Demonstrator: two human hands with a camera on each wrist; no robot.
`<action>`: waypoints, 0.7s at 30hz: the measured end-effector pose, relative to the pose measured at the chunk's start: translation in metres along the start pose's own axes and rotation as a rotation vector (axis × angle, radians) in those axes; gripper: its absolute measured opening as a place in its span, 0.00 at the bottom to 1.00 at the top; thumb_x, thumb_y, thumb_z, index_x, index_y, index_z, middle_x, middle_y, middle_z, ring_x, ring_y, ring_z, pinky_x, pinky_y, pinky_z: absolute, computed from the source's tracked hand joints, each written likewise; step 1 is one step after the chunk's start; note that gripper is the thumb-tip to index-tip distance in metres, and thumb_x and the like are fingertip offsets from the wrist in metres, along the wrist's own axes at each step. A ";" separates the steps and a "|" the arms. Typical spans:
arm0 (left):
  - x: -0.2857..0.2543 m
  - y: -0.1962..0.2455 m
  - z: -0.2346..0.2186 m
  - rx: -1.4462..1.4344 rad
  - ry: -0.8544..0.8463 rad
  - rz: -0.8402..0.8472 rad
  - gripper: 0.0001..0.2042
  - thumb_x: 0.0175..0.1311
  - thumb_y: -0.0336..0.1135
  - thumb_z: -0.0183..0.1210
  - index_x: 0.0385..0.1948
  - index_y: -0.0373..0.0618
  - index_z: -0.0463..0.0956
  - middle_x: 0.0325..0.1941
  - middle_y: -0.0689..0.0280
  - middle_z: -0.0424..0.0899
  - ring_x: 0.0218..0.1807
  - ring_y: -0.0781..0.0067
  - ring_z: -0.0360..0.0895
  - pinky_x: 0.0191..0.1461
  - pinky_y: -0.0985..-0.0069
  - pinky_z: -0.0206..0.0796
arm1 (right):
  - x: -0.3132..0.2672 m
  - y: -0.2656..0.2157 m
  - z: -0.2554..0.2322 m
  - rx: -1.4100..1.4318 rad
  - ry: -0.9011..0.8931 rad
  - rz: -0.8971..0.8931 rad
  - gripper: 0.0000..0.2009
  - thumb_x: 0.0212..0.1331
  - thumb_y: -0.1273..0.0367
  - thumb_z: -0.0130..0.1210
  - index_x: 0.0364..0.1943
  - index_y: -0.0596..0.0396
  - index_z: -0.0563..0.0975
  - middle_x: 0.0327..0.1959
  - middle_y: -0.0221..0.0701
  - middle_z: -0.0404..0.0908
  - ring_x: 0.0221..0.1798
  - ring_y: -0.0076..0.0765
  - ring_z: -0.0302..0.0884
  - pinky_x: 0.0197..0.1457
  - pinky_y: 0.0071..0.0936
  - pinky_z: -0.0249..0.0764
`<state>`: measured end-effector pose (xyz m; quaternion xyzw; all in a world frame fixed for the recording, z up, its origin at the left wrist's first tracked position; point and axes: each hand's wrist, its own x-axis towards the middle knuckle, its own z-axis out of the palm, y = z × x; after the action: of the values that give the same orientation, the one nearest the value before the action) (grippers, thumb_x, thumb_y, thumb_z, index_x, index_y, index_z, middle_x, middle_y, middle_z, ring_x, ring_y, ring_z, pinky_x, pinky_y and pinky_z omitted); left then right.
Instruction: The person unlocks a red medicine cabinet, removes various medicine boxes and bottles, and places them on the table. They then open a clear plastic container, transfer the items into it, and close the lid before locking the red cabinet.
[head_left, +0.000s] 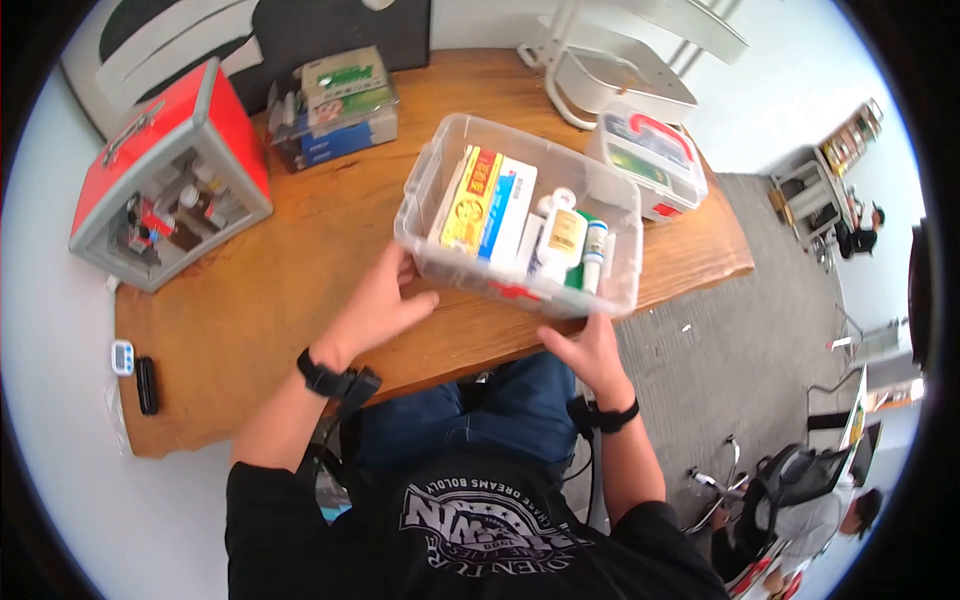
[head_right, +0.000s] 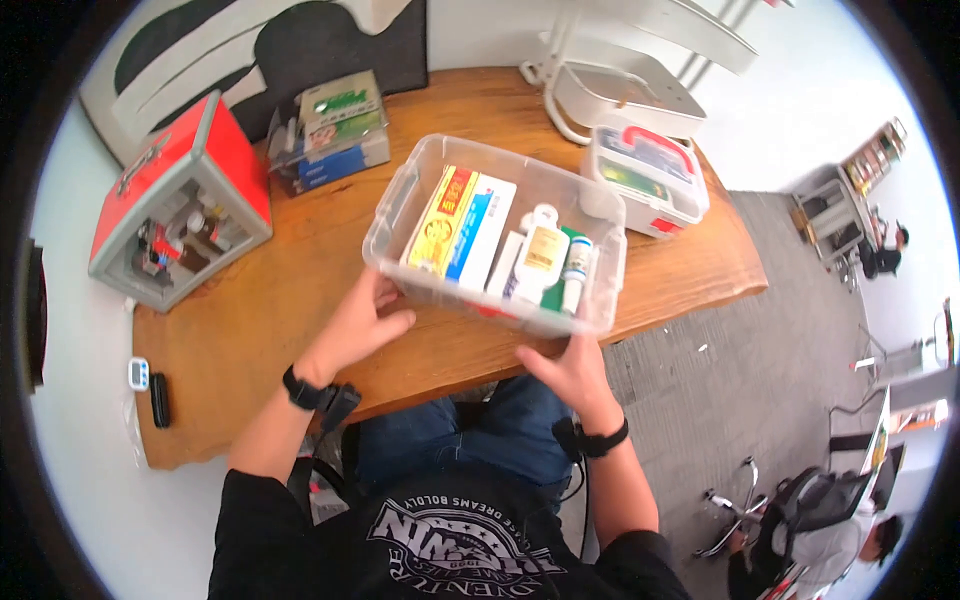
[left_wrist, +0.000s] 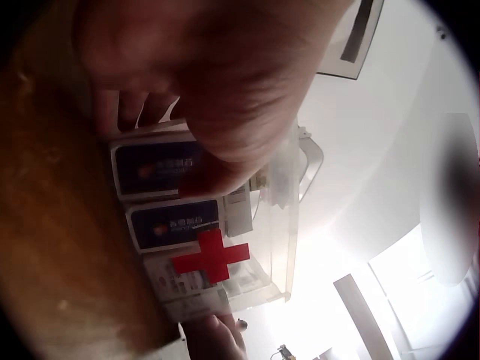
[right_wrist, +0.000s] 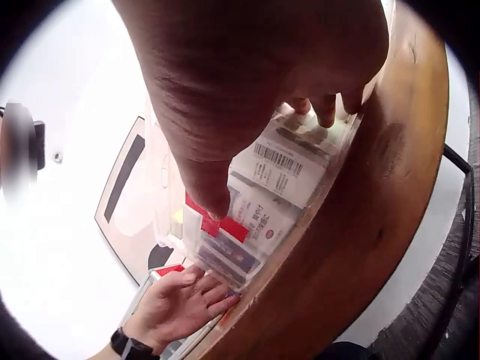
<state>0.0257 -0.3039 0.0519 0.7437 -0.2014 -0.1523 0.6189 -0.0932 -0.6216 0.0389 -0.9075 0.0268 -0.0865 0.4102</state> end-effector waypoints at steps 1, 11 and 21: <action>-0.023 0.003 0.001 0.032 0.016 -0.021 0.35 0.64 0.27 0.67 0.73 0.38 0.60 0.70 0.52 0.76 0.73 0.60 0.73 0.78 0.64 0.64 | -0.016 0.009 0.005 0.036 0.014 -0.059 0.55 0.50 0.60 0.77 0.78 0.69 0.54 0.71 0.55 0.71 0.74 0.54 0.69 0.76 0.41 0.66; -0.200 0.009 0.007 0.252 0.208 -0.164 0.29 0.50 0.42 0.82 0.54 0.40 0.85 0.53 0.55 0.90 0.54 0.60 0.88 0.60 0.68 0.77 | -0.101 -0.011 -0.024 0.702 -0.344 0.237 0.34 0.53 0.78 0.73 0.67 0.64 0.72 0.64 0.40 0.78 0.66 0.40 0.77 0.71 0.39 0.72; -0.188 0.026 0.014 -0.338 0.587 0.127 0.26 0.61 0.43 0.78 0.49 0.32 0.78 0.50 0.59 0.82 0.53 0.69 0.81 0.63 0.70 0.70 | -0.012 -0.049 -0.036 0.311 -0.131 -0.133 0.30 0.62 0.53 0.63 0.55 0.70 0.81 0.45 0.44 0.88 0.49 0.39 0.86 0.56 0.33 0.77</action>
<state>-0.1481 -0.2278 0.0703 0.6290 -0.0324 0.0758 0.7730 -0.1124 -0.6142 0.0970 -0.8365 -0.0738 -0.0575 0.5399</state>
